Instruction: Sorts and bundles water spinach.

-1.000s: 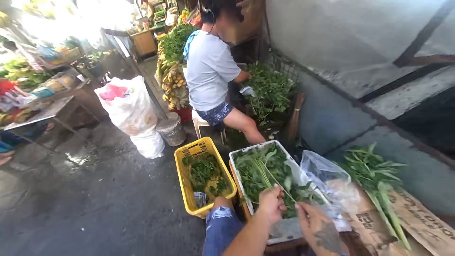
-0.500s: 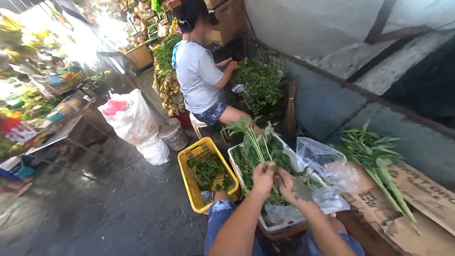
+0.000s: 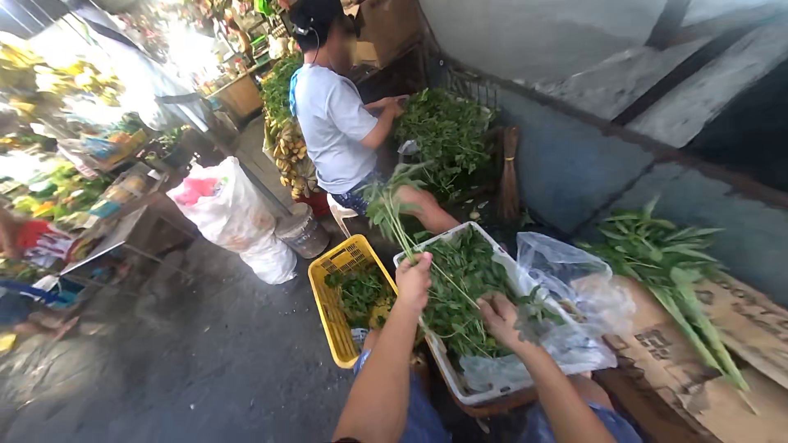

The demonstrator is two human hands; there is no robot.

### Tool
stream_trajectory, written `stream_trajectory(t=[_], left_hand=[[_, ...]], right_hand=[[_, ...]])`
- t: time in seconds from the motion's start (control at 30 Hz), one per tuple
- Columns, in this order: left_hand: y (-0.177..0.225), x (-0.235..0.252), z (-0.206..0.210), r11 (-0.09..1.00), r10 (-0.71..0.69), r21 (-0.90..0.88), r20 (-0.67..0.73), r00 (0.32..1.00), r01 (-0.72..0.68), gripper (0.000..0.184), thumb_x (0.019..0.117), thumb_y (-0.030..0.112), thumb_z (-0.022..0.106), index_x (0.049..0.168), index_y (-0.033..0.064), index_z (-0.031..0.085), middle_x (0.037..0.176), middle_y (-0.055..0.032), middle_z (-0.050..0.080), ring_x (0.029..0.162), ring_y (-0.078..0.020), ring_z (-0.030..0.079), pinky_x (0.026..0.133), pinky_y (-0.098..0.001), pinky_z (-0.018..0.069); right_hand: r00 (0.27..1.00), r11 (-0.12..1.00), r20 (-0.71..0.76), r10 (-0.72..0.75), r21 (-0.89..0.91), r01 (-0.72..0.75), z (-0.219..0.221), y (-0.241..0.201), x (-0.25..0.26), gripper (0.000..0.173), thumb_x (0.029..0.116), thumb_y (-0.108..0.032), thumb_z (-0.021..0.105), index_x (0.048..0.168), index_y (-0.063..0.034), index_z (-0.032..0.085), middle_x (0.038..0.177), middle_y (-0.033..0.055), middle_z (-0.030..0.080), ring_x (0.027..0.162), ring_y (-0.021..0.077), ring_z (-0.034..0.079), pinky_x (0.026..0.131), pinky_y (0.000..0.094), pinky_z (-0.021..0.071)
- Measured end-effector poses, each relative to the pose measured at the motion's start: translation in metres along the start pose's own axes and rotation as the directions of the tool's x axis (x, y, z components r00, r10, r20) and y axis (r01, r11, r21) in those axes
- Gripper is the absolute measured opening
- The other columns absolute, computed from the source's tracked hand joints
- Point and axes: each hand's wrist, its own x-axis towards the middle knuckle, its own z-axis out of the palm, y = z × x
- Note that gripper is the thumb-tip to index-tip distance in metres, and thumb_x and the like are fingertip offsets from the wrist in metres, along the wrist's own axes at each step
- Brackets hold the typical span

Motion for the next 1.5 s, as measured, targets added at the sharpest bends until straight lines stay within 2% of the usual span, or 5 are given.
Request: stream_trajectory(t=[0.13, 0.53, 0.83, 1.27, 1.5], left_hand=[[0.003, 0.003, 0.001, 1.0, -0.023, -0.009, -0.037, 0.999, 0.022, 0.007, 0.1005, 0.006, 0.062, 0.107, 0.0016, 0.063, 0.068, -0.0006, 0.054, 0.044, -0.0036, 0.036, 0.041, -0.0184, 0.0325], [-0.095, -0.035, -0.003, 0.975, -0.176, -0.132, 0.042, 0.983, 0.18, 0.027, 0.1127, 0.018, 0.034, 0.11, 0.0037, 0.056, 0.093, -0.0076, 0.064, 0.079, -0.0177, 0.063, 0.075, -0.0354, 0.0568], [-0.132, -0.056, -0.012, 0.948, -0.226, -0.202, 0.119, 0.967, 0.246, 0.023, 0.1122, 0.015, 0.031, 0.111, 0.0078, 0.053, 0.075, -0.0025, 0.057, 0.069, -0.0164, 0.06, 0.073, -0.0361, 0.0561], [-0.107, 0.001, -0.099, 0.815, -0.344, -0.473, 0.069, 0.936, 0.334, 0.031, 0.1128, 0.036, 0.029, 0.109, 0.0235, 0.056, 0.069, 0.0071, 0.045, 0.055, -0.007, 0.045, 0.056, -0.0236, 0.0458], [-0.112, 0.039, -0.1, 0.747, -0.449, -0.555, -0.013, 0.894, 0.367, 0.046, 0.1125, 0.044, 0.023, 0.122, 0.0193, 0.061, 0.077, 0.0022, 0.056, 0.062, -0.0118, 0.056, 0.061, -0.0285, 0.0535]], right_hand=[[0.997, 0.997, 0.034, -0.073, -0.02, 0.074, -0.017, -0.03, -0.001, 0.08, 0.0975, -0.056, 0.055, 0.161, -0.0114, 0.034, 0.158, 0.0226, 0.042, 0.147, 0.0402, 0.04, 0.12, 0.0607, 0.0328], [0.984, 0.941, 0.128, 0.121, -0.33, -0.073, 0.018, -0.042, -0.028, 0.05, 0.1088, -0.045, 0.039, 0.117, -0.0079, 0.07, 0.114, 0.0172, 0.072, 0.113, 0.0343, 0.067, 0.099, 0.0569, 0.0512], [0.858, 0.349, -0.057, 0.51, 0.926, -0.147, 0.093, -0.013, -0.024, 0.072, 0.1091, -0.059, 0.016, 0.105, -0.003, 0.061, 0.067, 0.0036, 0.059, 0.063, 0.0164, 0.06, 0.066, 0.0367, 0.056], [0.782, 0.788, 0.098, 0.615, -0.069, -0.612, 0.059, 0.104, 0.079, 0.035, 0.1049, -0.032, 0.057, 0.128, -0.0075, 0.067, 0.115, 0.0192, 0.07, 0.099, 0.0331, 0.069, 0.088, 0.0547, 0.057], [0.958, 0.601, 0.162, 0.235, -0.799, -0.012, 0.108, 0.094, 0.082, 0.027, 0.0941, -0.017, 0.066, 0.119, -0.0226, 0.075, 0.139, 0.0156, 0.059, 0.125, 0.0399, 0.058, 0.093, 0.0627, 0.0536]])
